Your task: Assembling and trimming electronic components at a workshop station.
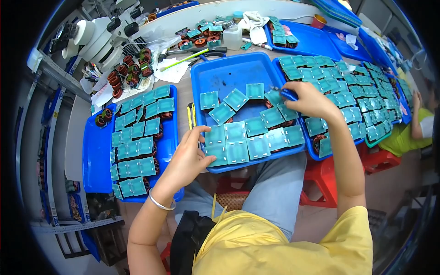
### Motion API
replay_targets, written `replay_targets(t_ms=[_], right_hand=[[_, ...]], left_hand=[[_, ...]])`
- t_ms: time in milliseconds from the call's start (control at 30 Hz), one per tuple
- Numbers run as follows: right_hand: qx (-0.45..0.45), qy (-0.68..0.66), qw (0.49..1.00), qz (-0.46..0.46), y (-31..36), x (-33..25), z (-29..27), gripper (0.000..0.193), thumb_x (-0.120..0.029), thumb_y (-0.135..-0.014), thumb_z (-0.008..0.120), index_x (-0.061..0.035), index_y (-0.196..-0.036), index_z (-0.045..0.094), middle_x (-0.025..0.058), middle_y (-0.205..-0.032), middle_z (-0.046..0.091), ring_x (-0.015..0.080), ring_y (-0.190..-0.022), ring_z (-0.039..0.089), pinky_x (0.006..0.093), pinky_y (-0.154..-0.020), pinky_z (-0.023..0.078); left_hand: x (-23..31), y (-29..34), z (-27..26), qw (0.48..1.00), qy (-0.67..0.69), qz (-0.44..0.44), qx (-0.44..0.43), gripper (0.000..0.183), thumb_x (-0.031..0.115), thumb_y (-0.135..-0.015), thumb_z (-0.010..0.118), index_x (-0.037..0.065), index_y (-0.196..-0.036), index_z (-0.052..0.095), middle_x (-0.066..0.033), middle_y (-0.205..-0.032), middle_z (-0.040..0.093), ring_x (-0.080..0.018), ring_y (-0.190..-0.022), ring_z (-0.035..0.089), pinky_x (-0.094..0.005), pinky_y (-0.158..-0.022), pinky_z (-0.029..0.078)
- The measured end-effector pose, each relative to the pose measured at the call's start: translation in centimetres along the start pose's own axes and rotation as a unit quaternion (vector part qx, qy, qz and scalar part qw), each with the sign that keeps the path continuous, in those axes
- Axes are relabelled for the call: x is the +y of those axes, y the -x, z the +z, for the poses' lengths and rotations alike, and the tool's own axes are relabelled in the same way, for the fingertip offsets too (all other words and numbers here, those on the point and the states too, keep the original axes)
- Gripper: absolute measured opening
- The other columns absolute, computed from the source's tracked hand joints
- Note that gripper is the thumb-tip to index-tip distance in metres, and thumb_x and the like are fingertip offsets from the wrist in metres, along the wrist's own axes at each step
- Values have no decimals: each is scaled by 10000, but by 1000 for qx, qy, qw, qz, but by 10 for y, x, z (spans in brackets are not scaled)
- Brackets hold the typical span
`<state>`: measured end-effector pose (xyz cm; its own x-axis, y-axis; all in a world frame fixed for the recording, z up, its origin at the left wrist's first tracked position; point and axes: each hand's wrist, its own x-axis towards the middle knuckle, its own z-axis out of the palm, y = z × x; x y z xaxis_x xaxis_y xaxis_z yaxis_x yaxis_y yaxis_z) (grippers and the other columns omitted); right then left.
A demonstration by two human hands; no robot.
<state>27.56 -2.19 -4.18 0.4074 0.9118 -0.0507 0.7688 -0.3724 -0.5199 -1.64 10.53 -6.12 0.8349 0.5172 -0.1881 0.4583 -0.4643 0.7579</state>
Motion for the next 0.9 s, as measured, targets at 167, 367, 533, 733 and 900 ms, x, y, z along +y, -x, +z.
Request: replay_targets(t_ms=[167,367,533,733,900], right_hand=[[-23,38,998,-45,1,0,6,377,-113,-678,622,57,-1013,594,205,-1010,606,329,-947,576,359,-856,447],[-9,48,996,-79,4,6,13,355,-101,-684,617,46,-1005,591,190,-992,597,330,-934,573,360,-846,451],[-8,30,997,-71,3,7,15,350,-98,-684,616,33,-1007,592,185,-1006,590,325,-941,570,361,-843,450],[1,28,995,-91,2,12,15,353,-99,-683,608,28,-1012,590,182,-993,582,319,-941,564,360,-840,447],[-37,42,997,-56,2,4,13,389,-153,-709,602,19,-1057,583,169,-1037,563,312,-986,544,375,-869,435]], left_hand=[[-10,-12,1,998,40,-36,15,437,121,-788,669,34,-1163,463,-122,-906,508,-150,-631,586,-275,-582,488],[-17,-43,-2,973,-153,127,119,392,204,-752,715,10,-1061,569,-86,-840,560,-145,-607,538,-293,-573,451],[-24,-53,-10,996,-87,16,24,334,243,-686,766,0,-886,657,-113,-898,533,-201,-761,539,-317,-697,459],[-34,-59,-8,998,-45,32,27,318,228,-712,753,13,-931,667,-60,-855,498,-165,-742,492,-276,-688,437],[-31,-69,-14,999,-40,7,29,223,200,-791,680,-3,-884,676,-43,-789,451,-144,-719,442,-259,-677,398]])
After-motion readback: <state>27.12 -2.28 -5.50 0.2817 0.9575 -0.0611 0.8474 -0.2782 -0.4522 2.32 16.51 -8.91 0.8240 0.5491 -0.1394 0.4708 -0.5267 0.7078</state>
